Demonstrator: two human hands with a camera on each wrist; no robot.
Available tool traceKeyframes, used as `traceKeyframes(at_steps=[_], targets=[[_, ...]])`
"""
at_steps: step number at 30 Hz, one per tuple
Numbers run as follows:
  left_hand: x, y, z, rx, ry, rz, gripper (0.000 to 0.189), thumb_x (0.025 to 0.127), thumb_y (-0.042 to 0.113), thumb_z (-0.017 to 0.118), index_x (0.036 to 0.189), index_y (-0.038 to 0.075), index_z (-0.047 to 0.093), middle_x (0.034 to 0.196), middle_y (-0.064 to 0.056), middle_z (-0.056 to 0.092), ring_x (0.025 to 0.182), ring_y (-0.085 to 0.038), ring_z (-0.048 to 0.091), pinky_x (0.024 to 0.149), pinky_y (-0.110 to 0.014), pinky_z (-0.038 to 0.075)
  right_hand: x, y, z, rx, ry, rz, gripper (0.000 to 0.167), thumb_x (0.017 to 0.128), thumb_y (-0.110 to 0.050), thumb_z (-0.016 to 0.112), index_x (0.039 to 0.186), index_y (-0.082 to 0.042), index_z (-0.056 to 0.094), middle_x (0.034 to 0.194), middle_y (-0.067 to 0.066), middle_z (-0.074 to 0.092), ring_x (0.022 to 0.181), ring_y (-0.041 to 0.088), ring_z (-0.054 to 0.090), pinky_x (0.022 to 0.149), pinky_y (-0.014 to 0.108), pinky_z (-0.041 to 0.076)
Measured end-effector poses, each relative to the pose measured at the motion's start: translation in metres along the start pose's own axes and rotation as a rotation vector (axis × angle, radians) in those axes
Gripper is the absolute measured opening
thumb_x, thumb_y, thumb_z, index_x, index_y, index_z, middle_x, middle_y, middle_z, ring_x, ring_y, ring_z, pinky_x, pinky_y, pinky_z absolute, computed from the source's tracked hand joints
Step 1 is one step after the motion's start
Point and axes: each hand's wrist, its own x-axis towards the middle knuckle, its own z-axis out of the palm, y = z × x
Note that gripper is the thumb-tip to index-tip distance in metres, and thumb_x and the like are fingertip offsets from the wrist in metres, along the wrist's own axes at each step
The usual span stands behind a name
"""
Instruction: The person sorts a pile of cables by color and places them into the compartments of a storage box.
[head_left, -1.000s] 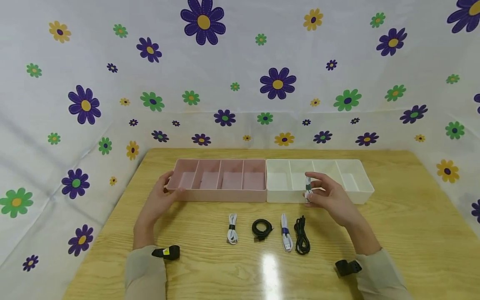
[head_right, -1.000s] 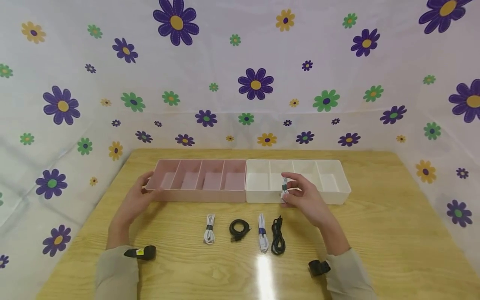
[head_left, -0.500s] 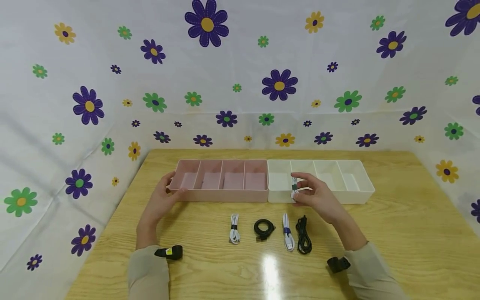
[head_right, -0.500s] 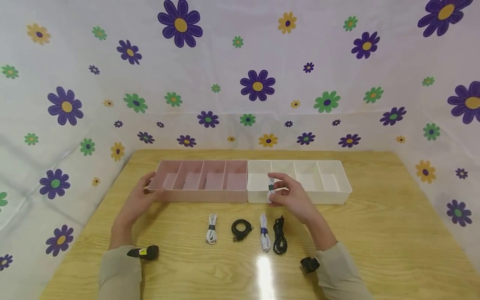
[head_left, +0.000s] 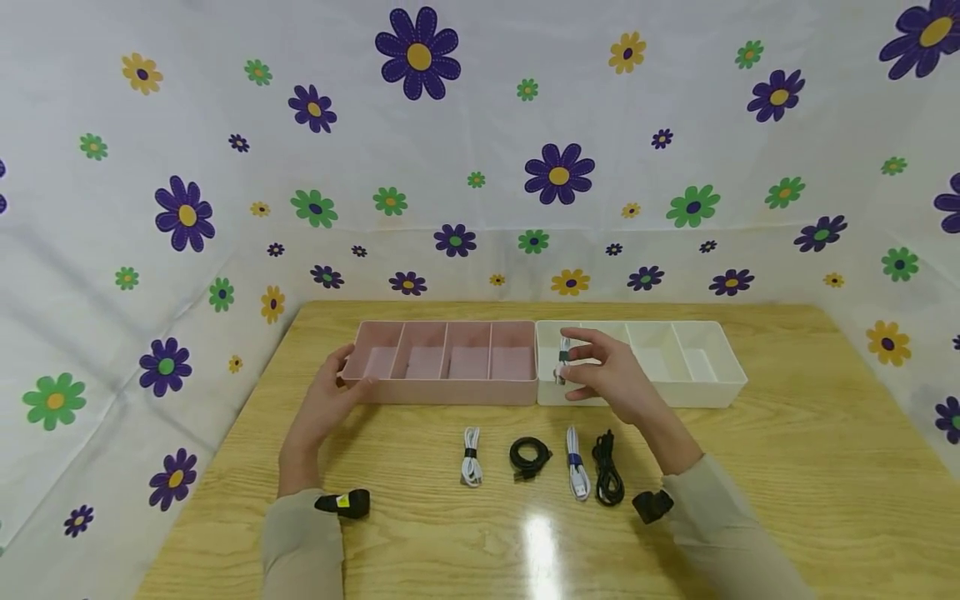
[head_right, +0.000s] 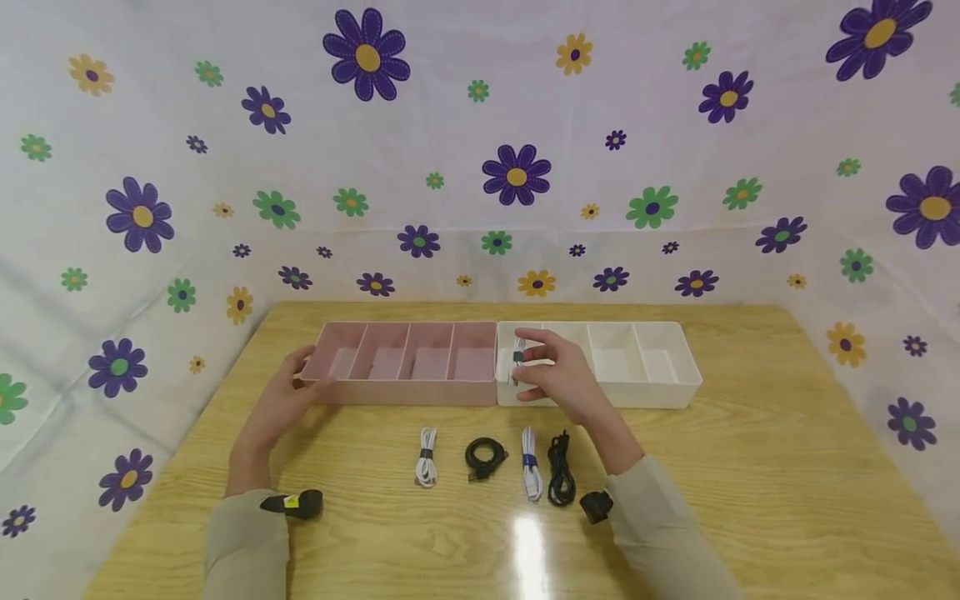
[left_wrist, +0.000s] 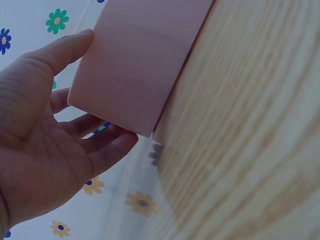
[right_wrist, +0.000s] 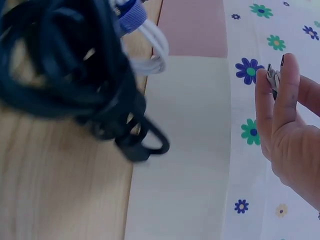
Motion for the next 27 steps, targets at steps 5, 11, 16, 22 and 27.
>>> traceKeyframes(at_steps=[5, 11, 16, 22, 27], targets=[[-0.001, 0.001, -0.002, 0.004, 0.008, 0.009, 0.077, 0.098, 0.026, 0.064, 0.157, 0.003, 0.019, 0.151, -0.028, 0.033, 0.125, -0.042, 0.044, 0.104, -0.053, 0.038, 0.021, -0.007, 0.014, 0.075, -0.014, 0.07, 0.063, 0.094, 0.003, 0.063, 0.152, -0.008, 0.04, 0.116, 0.018, 0.052, 0.086, 0.019, 0.065, 0.069, 0.032, 0.06], [0.0, 0.0, -0.001, 0.023, 0.012, -0.005, 0.079, 0.097, 0.031, 0.065, 0.157, 0.005, 0.02, 0.152, -0.026, 0.033, 0.125, -0.04, 0.044, 0.104, -0.051, 0.039, 0.042, -0.009, 0.025, 0.175, -0.04, 0.145, 0.063, 0.094, 0.006, 0.06, 0.152, -0.007, 0.038, 0.116, 0.017, 0.052, 0.084, 0.015, 0.068, 0.07, 0.029, 0.059], [0.001, -0.003, 0.001, 0.011, 0.013, -0.005, 0.079, 0.096, 0.033, 0.066, 0.156, 0.006, 0.022, 0.152, -0.024, 0.034, 0.127, -0.04, 0.043, 0.106, -0.053, 0.039, 0.054, -0.009, 0.032, 0.204, -0.056, 0.174, 0.061, 0.095, 0.003, 0.06, 0.151, -0.004, 0.038, 0.125, 0.021, 0.052, 0.082, 0.013, 0.069, 0.073, 0.026, 0.058], [-0.001, 0.001, 0.001, -0.002, 0.009, 0.004, 0.078, 0.096, 0.03, 0.066, 0.156, 0.005, 0.022, 0.151, -0.025, 0.034, 0.128, -0.04, 0.042, 0.108, -0.054, 0.038, 0.06, -0.004, 0.036, 0.26, -0.061, 0.178, 0.06, 0.096, 0.0, 0.059, 0.151, -0.005, 0.035, 0.103, 0.009, 0.06, 0.079, 0.014, 0.067, 0.079, 0.029, 0.057], [-0.002, 0.001, 0.0, -0.003, 0.012, -0.003, 0.078, 0.096, 0.031, 0.066, 0.156, 0.006, 0.022, 0.153, -0.024, 0.033, 0.131, -0.04, 0.041, 0.11, -0.055, 0.036, 0.062, -0.003, 0.04, 0.269, -0.064, 0.157, 0.056, 0.098, -0.003, 0.055, 0.151, -0.007, 0.035, 0.112, 0.015, 0.057, 0.083, 0.018, 0.067, 0.086, 0.04, 0.057]])
